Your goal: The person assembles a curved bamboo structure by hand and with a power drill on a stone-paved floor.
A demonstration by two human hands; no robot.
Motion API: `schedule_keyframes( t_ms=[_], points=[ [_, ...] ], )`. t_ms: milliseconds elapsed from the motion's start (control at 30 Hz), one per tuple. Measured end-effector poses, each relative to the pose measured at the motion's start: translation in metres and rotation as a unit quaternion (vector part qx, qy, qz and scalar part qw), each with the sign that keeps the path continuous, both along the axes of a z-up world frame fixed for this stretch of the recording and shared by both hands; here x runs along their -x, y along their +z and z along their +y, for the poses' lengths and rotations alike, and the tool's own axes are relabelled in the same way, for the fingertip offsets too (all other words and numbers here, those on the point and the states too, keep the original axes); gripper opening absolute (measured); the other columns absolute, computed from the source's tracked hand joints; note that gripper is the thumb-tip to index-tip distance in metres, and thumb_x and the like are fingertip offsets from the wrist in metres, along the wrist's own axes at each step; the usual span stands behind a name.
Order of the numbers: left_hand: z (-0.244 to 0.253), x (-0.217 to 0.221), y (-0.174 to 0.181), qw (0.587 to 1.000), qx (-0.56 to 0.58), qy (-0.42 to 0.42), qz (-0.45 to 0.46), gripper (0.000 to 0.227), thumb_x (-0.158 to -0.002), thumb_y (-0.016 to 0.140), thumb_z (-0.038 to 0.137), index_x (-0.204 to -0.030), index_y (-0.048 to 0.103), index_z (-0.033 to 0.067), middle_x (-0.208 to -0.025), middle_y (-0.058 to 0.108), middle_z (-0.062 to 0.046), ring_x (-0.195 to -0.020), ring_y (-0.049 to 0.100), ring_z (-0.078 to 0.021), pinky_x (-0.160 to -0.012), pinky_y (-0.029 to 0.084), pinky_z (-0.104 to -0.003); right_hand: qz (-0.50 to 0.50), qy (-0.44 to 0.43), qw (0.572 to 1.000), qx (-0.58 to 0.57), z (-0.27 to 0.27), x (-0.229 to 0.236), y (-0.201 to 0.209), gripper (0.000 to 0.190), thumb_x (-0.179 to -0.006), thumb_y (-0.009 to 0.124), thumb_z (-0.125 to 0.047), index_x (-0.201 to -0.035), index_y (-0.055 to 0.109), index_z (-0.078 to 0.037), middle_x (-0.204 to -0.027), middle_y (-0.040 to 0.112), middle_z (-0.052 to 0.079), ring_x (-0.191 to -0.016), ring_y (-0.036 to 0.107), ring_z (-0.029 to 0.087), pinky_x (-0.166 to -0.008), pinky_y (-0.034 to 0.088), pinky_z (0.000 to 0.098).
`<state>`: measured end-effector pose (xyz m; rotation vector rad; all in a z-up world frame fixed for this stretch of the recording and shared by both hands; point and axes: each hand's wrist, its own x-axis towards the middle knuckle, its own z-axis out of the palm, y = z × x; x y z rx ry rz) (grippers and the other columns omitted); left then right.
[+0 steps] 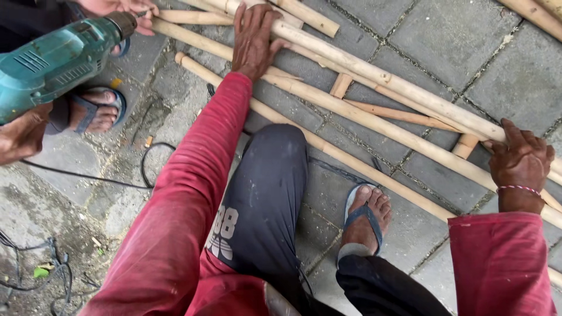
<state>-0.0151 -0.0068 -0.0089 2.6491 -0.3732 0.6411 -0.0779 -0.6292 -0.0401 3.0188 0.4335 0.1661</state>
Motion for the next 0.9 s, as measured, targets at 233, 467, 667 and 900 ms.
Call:
schedule_keyframes(
  t_ms=[233, 467, 667, 900],
  points=[
    [0.015, -0.002, -0.023, 0.999, -0.001, 0.016, -0.035, 0.057, -0.106, 0.047, 0.060, -0.121, 0.062, 0.0069, -0.118, 0.058, -0.014, -0.116, 0.059, -0.0353, -0.118, 0.027, -0.057, -0.016, 0.038, 0.997, -0.069, -0.011, 0.007, -0.022, 0.048, -0.111, 0.079, -0.018, -0.156, 0.081, -0.002, -0.122, 0.077, 0.024, -0.111, 0.067, 0.040, -0.106, 0.052, 0.0453],
    [0.019, 0.000, -0.038, 0.999, -0.017, 0.033, -0.010, 0.050, -0.105, 0.053, 0.052, -0.130, 0.062, 0.0100, -0.126, 0.061, -0.015, -0.124, 0.058, -0.0356, -0.119, 0.028, -0.060, 0.027, 0.067, 0.956, -0.286, -0.017, 0.013, -0.050, 0.044, -0.114, 0.067, 0.020, -0.157, 0.062, 0.025, -0.145, 0.061, 0.041, -0.122, 0.060, 0.053, -0.111, 0.047, 0.0544],
    [0.008, -0.006, -0.044, 0.998, -0.050, -0.041, 0.001, 0.056, -0.101, 0.060, 0.058, -0.132, 0.058, 0.0115, -0.126, 0.063, -0.012, -0.122, 0.060, -0.0311, -0.117, 0.037, -0.059, 0.024, 0.061, 0.968, -0.240, -0.030, 0.021, -0.068, 0.042, -0.115, 0.069, 0.016, -0.157, 0.065, 0.017, -0.163, 0.058, 0.032, -0.139, 0.059, 0.051, -0.129, 0.043, 0.0528],
    [0.013, -0.013, -0.046, 0.997, -0.029, -0.060, 0.045, 0.050, -0.099, 0.068, 0.053, -0.125, 0.060, 0.0100, -0.118, 0.063, -0.009, -0.113, 0.058, -0.0315, -0.114, 0.032, -0.059, 0.048, 0.004, 0.973, -0.224, -0.033, 0.031, -0.054, 0.039, -0.119, 0.069, 0.011, -0.156, 0.068, 0.022, -0.127, 0.062, 0.036, -0.112, 0.061, 0.050, -0.102, 0.048, 0.0514]
  ],
)
